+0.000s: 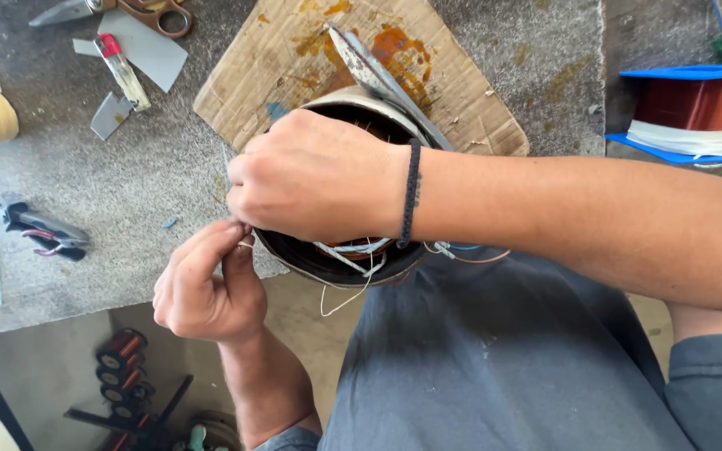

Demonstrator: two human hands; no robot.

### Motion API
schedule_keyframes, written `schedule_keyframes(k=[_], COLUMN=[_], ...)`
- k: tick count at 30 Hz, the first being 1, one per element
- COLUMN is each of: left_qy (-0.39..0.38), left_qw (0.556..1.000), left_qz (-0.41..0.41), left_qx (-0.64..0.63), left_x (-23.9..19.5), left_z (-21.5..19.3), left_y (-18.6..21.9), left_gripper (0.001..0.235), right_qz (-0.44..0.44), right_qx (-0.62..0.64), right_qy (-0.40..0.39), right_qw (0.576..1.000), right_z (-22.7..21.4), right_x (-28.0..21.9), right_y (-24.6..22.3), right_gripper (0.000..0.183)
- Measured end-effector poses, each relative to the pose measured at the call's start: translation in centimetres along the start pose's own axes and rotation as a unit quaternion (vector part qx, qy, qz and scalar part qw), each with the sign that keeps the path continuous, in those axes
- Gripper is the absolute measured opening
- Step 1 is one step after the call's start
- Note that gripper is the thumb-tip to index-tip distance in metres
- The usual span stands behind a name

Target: Securing copper wire windings inside an electric motor stator using string

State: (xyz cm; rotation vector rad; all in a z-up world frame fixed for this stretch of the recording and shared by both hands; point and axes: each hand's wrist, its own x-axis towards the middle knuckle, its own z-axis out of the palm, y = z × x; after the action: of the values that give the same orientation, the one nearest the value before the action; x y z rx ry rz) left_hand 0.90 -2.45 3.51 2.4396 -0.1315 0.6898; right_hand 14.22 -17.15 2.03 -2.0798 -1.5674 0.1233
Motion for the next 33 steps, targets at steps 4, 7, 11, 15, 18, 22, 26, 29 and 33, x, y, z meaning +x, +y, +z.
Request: schedule_keyframes(k=[4, 7, 11, 15, 18, 22, 26, 29, 33], left_qy=[0.022, 0.025, 0.040, 0.035, 0.023, 0.028, 0.024, 0.016, -0.002], left_qw=[0.999, 0.999, 0.997, 0.997, 0.997, 0.997, 0.997, 0.997, 0.998], left_qz=[-0.032, -0.046, -0.066, -0.075, -0.071, -0.072, -0.078, -0.078, -0.055], left_qx=[0.002, -0.007, -0.004, 0.006, -0.003, -0.004, 0.002, 0.016, 0.039], left_x=[-0.4, -0.5, -0.6, -0.7, -0.9, -1.1, -0.6, -0.2, 0.1], left_z=[0.3, 0.3, 0.5, 0.2, -0.1, -0.2, -0.5, -0.9, -0.8], left_y=[0.3, 0.5, 0.8, 0.8, 0.3, 0.1, 1.1, 1.7, 1.5], left_gripper=[0.014, 0.016, 0.014, 0.016, 0.018, 0.019, 0.017, 0.014, 0.011], right_qz=[-0.002, 0.014, 0.037, 0.050, 0.071, 0.083, 0.083, 0.063, 0.066], right_qx=[-0.007, -0.035, -0.009, -0.002, -0.003, -0.015, -0.012, -0.002, 0.010], right_qy=[0.029, 0.052, 0.039, 0.021, 0.012, -0.024, -0.005, 0.008, 0.007], right_qw=[1.000, 0.998, 0.999, 0.999, 0.997, 0.996, 0.996, 0.998, 0.998], right_z=[1.7, 2.5, 3.2, 3.0, 3.0, 2.4, 0.8, 1.1, 1.8], right_x=[-0.3, -0.4, -0.4, 0.0, 0.3, 0.8, 0.3, -0.3, -0.3], right_y=[-0.3, -0.8, -0.9, -1.4, -2.0, -2.7, -2.3, -2.2, -2.4], right_gripper=[0.021, 0.024, 0.022, 0.018, 0.020, 0.027, 0.021, 0.015, 0.013])
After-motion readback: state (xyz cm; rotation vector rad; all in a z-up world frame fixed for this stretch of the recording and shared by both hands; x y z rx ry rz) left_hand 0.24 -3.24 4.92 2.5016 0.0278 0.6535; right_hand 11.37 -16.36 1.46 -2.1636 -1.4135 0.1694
